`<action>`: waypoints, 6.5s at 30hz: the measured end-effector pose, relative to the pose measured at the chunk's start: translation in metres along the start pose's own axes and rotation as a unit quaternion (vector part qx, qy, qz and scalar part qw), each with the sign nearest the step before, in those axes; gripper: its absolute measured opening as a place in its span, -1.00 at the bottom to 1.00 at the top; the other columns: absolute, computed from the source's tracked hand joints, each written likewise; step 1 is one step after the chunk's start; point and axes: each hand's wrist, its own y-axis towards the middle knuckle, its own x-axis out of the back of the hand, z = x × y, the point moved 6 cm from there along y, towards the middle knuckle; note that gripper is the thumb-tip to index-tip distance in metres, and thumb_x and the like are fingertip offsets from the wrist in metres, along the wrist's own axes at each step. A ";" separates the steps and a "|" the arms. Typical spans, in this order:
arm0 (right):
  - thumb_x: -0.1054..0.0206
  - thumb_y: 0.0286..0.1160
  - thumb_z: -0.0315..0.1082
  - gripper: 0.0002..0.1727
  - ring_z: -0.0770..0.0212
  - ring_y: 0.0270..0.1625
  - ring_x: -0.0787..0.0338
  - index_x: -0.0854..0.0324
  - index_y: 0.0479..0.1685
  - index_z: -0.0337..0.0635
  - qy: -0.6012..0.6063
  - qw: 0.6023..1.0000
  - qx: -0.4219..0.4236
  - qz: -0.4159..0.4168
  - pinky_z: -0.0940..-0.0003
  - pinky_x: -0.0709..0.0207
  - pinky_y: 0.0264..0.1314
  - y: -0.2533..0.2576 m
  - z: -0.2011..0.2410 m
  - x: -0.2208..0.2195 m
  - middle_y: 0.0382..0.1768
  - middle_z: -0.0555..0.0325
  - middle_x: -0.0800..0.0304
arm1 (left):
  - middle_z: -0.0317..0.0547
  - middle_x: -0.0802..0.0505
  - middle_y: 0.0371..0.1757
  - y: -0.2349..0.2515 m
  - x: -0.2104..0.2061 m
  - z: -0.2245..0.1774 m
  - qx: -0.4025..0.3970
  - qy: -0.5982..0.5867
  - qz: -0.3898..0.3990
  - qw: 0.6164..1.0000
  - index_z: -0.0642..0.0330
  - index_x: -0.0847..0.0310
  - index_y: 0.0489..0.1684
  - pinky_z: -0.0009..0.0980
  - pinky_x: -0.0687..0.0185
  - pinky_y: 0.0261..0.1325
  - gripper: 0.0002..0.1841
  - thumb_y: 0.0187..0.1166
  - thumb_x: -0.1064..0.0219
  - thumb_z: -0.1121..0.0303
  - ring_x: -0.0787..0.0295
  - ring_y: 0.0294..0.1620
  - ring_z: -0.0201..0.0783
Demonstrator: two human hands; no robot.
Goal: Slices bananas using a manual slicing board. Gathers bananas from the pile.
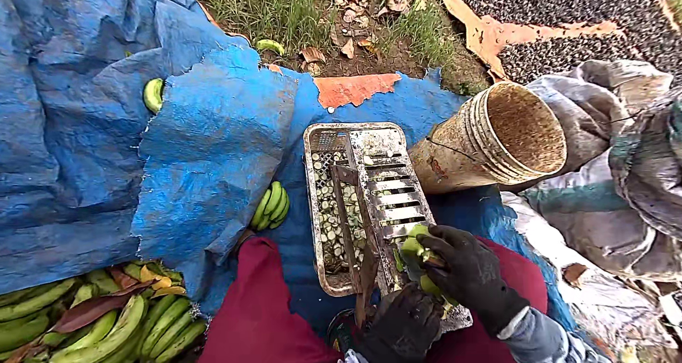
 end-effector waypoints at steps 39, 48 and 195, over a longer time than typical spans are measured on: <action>-0.62 0.08 0.35 0.17 -0.42 0.68 -0.37 -0.20 0.85 0.23 -0.062 0.941 -0.153 0.294 -0.35 -0.52 0.36 0.055 -0.003 -0.016 0.87 -0.26 0.04 | -0.03 -0.87 0.25 -0.002 -0.006 -0.001 -0.003 0.003 -0.050 0.999 0.12 -0.85 0.01 0.00 -0.30 0.71 -0.77 0.44 -0.43 0.40 -0.68 0.48 0.00; -0.44 0.38 0.17 -0.47 -0.21 0.30 -0.78 -0.85 0.09 -0.06 0.083 0.984 -0.056 -0.147 -0.22 -0.66 0.22 0.031 -0.016 0.015 0.25 -0.13 -0.82 | -0.03 -0.86 0.25 -0.003 -0.001 -0.001 -0.006 -0.006 -0.049 0.999 0.13 -0.84 0.00 -0.01 -0.27 0.73 -0.79 0.47 -0.40 0.44 -0.68 0.47 -0.01; -0.42 0.34 0.31 -0.09 -0.35 -0.12 -0.85 -0.50 0.62 -0.11 -0.018 0.993 -0.033 0.111 -0.30 -0.68 -0.27 0.025 -0.002 -0.024 0.09 -0.35 -0.78 | 0.02 -0.77 0.37 -0.011 0.194 0.170 0.441 -0.215 -0.280 0.825 0.22 -0.41 0.63 -0.35 -0.65 0.36 -0.43 0.61 -0.40 0.38 -0.77 0.27 -0.33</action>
